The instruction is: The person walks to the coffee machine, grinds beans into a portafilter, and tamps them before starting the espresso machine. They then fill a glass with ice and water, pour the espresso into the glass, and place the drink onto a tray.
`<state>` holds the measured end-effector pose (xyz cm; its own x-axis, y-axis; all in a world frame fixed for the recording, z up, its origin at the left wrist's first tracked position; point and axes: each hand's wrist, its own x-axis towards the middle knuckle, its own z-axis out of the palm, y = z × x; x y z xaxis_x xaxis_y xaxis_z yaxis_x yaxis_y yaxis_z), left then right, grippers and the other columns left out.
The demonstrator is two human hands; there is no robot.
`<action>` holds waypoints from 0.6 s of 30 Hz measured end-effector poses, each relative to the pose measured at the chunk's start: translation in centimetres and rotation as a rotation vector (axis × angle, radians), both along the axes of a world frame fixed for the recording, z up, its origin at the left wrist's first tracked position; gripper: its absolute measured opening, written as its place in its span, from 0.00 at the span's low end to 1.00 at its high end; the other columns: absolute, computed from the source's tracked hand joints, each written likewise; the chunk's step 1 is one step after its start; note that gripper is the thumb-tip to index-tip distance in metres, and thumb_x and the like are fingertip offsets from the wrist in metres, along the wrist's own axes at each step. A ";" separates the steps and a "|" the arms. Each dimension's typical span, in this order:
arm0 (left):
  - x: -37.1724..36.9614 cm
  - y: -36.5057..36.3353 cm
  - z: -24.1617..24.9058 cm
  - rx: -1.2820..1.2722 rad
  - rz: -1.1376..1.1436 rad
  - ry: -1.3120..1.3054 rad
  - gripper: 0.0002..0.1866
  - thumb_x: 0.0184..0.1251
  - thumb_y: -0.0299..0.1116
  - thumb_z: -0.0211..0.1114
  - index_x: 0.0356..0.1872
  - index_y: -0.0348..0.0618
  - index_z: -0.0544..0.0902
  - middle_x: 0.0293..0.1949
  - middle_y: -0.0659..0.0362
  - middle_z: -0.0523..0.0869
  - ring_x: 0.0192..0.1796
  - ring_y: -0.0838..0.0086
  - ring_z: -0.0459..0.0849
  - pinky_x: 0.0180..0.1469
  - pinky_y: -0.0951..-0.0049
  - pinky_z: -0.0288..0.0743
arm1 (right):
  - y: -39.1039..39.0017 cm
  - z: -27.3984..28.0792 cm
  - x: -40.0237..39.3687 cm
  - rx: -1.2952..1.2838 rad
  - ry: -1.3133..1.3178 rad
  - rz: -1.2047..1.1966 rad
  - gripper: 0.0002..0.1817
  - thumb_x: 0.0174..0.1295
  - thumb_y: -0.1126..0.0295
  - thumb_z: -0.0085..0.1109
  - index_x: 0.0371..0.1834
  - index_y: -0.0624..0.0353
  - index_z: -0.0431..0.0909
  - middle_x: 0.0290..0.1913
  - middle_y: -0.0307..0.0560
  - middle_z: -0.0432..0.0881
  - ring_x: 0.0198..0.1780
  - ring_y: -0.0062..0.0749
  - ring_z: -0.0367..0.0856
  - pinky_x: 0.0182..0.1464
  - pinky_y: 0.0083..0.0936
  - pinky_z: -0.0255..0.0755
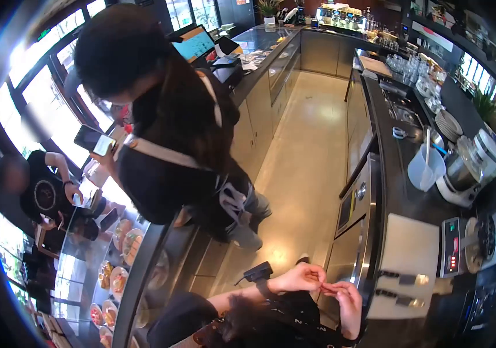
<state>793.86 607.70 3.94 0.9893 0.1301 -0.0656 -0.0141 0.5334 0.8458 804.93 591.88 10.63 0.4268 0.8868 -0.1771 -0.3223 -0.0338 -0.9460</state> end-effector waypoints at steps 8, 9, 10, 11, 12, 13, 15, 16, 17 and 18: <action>13.4 18.4 0.9 -0.023 0.456 0.109 0.07 0.67 0.31 0.57 0.42 0.40 0.73 0.33 0.62 0.81 0.33 0.83 0.76 0.37 0.83 0.70 | 21.8 -0.2 14.1 0.025 -0.364 0.265 0.17 0.59 0.80 0.48 0.53 0.63 0.68 0.60 0.53 0.70 0.51 0.33 0.77 0.53 0.26 0.70; 15.2 20.8 1.3 -0.038 0.482 0.085 0.09 0.68 0.32 0.57 0.45 0.39 0.74 0.33 0.62 0.80 0.34 0.83 0.76 0.37 0.83 0.71 | 24.4 0.6 15.2 0.070 -0.458 0.264 0.18 0.58 0.81 0.48 0.54 0.64 0.68 0.62 0.55 0.67 0.51 0.34 0.77 0.52 0.26 0.70; 16.9 23.2 1.5 -0.052 0.512 0.063 0.11 0.68 0.32 0.56 0.48 0.39 0.75 0.33 0.63 0.79 0.36 0.83 0.77 0.38 0.82 0.71 | 26.8 1.0 16.5 0.118 -0.549 0.268 0.19 0.58 0.82 0.49 0.54 0.64 0.67 0.64 0.56 0.65 0.51 0.35 0.77 0.52 0.27 0.70; 18.3 25.8 1.8 -0.020 0.491 0.063 0.12 0.68 0.33 0.57 0.48 0.38 0.76 0.32 0.63 0.80 0.36 0.83 0.77 0.38 0.82 0.72 | 29.1 1.4 18.0 0.131 -0.605 0.305 0.20 0.56 0.81 0.51 0.54 0.62 0.67 0.66 0.58 0.62 0.53 0.38 0.76 0.53 0.29 0.70; 19.7 28.2 1.9 0.017 0.463 0.064 0.13 0.68 0.33 0.57 0.49 0.37 0.77 0.32 0.63 0.80 0.36 0.82 0.78 0.39 0.82 0.73 | 31.4 1.2 19.6 0.114 -0.646 0.328 0.19 0.57 0.80 0.50 0.54 0.62 0.68 0.65 0.57 0.63 0.52 0.37 0.76 0.51 0.27 0.70; 21.4 30.1 0.9 0.048 0.465 0.085 0.14 0.68 0.34 0.57 0.48 0.37 0.78 0.32 0.63 0.81 0.37 0.82 0.79 0.39 0.82 0.73 | 33.5 0.3 21.3 0.096 -0.683 0.341 0.19 0.57 0.79 0.50 0.54 0.62 0.68 0.65 0.57 0.64 0.51 0.37 0.76 0.50 0.26 0.70; 25.0 34.6 -0.3 0.113 0.442 0.125 0.14 0.67 0.35 0.58 0.48 0.36 0.79 0.33 0.61 0.82 0.38 0.82 0.79 0.40 0.82 0.73 | 37.8 -0.7 24.4 0.057 -0.783 0.314 0.17 0.57 0.76 0.51 0.52 0.62 0.70 0.65 0.55 0.65 0.49 0.35 0.76 0.47 0.25 0.71; 26.7 37.0 -0.9 0.119 0.386 0.126 0.15 0.67 0.36 0.59 0.48 0.36 0.79 0.33 0.61 0.82 0.37 0.81 0.80 0.40 0.82 0.74 | 39.7 -0.9 25.9 0.002 -0.804 0.286 0.17 0.57 0.77 0.51 0.51 0.63 0.70 0.65 0.54 0.65 0.49 0.34 0.76 0.47 0.25 0.71; 28.5 39.8 -1.4 0.131 0.324 0.119 0.15 0.67 0.36 0.59 0.47 0.36 0.79 0.34 0.60 0.83 0.36 0.81 0.80 0.40 0.81 0.74 | 41.8 -1.0 27.1 -0.027 -0.808 0.275 0.17 0.57 0.78 0.52 0.51 0.63 0.70 0.65 0.53 0.64 0.49 0.33 0.76 0.48 0.24 0.71; 30.6 42.3 -1.5 0.139 0.266 0.098 0.15 0.66 0.37 0.59 0.47 0.35 0.80 0.34 0.59 0.83 0.36 0.81 0.81 0.39 0.81 0.74 | 43.7 -0.8 28.7 -0.059 -0.826 0.266 0.17 0.57 0.79 0.52 0.51 0.63 0.70 0.66 0.53 0.64 0.49 0.33 0.76 0.48 0.24 0.71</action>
